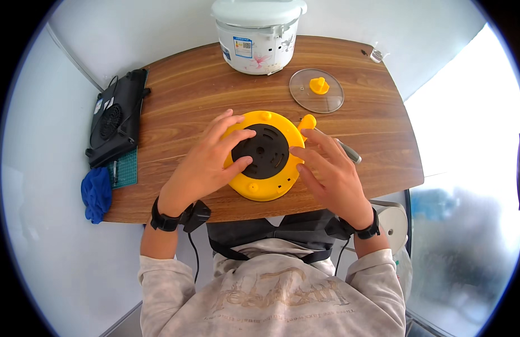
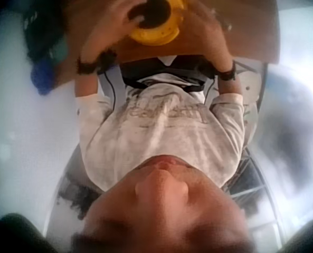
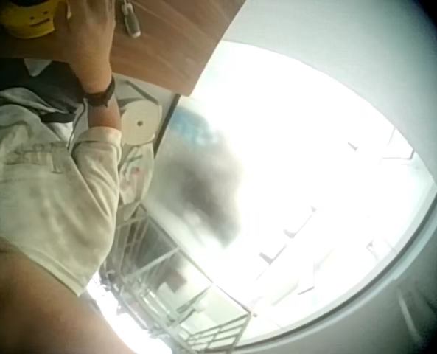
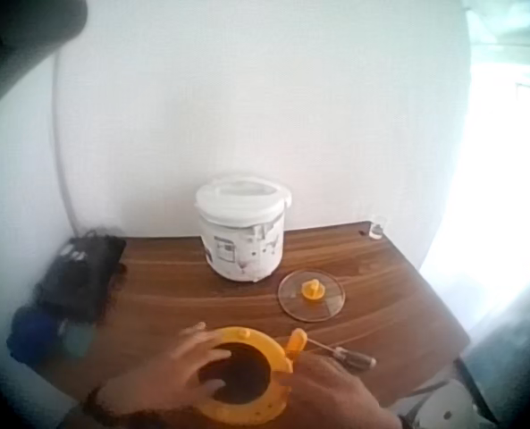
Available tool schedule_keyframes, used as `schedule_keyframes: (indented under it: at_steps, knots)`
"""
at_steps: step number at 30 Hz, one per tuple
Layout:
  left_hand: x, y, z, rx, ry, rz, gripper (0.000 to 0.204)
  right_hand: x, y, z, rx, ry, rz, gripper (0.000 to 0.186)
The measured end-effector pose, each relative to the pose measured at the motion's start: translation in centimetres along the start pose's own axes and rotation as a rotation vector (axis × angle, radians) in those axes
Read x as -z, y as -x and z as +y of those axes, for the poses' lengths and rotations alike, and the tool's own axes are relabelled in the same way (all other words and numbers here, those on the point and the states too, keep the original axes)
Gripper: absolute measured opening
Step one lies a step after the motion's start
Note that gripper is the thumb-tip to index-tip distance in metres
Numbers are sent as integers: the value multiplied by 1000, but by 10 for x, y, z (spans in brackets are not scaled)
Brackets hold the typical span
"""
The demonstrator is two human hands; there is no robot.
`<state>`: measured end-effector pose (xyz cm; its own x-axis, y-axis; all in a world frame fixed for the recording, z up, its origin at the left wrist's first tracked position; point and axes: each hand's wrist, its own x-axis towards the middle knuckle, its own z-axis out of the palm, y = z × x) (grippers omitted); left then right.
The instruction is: The person disassembles a yellow electric kettle by unscrewing the base, removes the bottom cover, and uses a screwdriver to adjust internal components. They then reassemble the kettle, wipe the interior with a blue cloth, and place the glass lid back on top.
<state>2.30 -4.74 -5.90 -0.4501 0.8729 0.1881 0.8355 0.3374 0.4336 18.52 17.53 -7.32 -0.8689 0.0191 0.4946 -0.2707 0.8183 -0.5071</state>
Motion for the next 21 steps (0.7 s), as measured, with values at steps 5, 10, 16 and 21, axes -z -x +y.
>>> schedule_keyframes:
  at_steps: [5,10,16,21]
  knots:
    - [9,3,-2,135,114,-91,55,-2,-8,-1,36,11,-104,33]
    - [7,7,-12,91,160,-126,60,-1,-10,4,58,21,-184,33]
    - [4,8,-15,88,209,-117,48,-3,-12,11,23,-62,-209,30]
    - [2,10,-13,78,241,-93,42,0,-16,4,-33,-84,-231,30]
